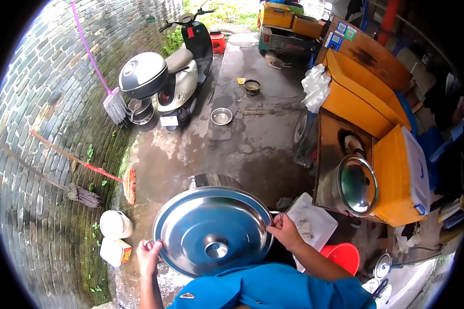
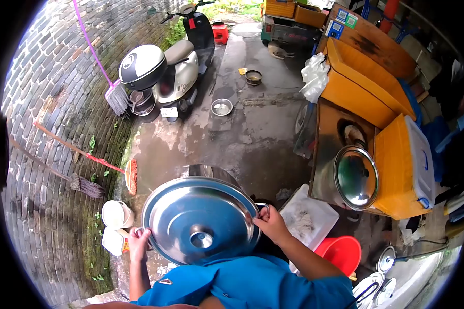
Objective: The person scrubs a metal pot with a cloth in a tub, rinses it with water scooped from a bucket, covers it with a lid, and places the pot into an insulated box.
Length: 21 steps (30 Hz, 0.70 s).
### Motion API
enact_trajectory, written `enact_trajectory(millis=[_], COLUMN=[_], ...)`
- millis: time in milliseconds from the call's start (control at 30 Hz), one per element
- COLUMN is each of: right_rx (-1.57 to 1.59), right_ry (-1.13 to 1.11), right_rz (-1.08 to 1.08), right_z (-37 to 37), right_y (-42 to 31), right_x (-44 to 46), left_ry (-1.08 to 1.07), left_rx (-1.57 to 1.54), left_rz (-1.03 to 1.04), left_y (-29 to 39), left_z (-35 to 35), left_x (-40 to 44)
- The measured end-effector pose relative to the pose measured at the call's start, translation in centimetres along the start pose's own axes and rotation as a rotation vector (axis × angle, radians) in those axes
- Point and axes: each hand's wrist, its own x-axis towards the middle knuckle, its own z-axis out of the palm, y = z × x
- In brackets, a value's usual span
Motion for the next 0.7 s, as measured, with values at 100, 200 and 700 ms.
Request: enact_trajectory(millis=[100,200,700], right_rx=[0.078,0.226,-0.100], right_ry=[0.005,0.025,-0.151], right_rz=[0.003,-0.042,-0.053], right_z=[-0.3,-1.3,-6.7], right_y=[0.8,0.7,-16.4], right_x=[4.3,9.9,45.6], left_ry=[-0.033,-0.091,0.130], left_rx=[-0.040,-0.033,-0.105], left_rz=[0.068,0.129,0.030], left_y=[2.4,5.9,17.5], left_z=[2.7,7.2,25.7], left_x=[3.8,8.3,26.9])
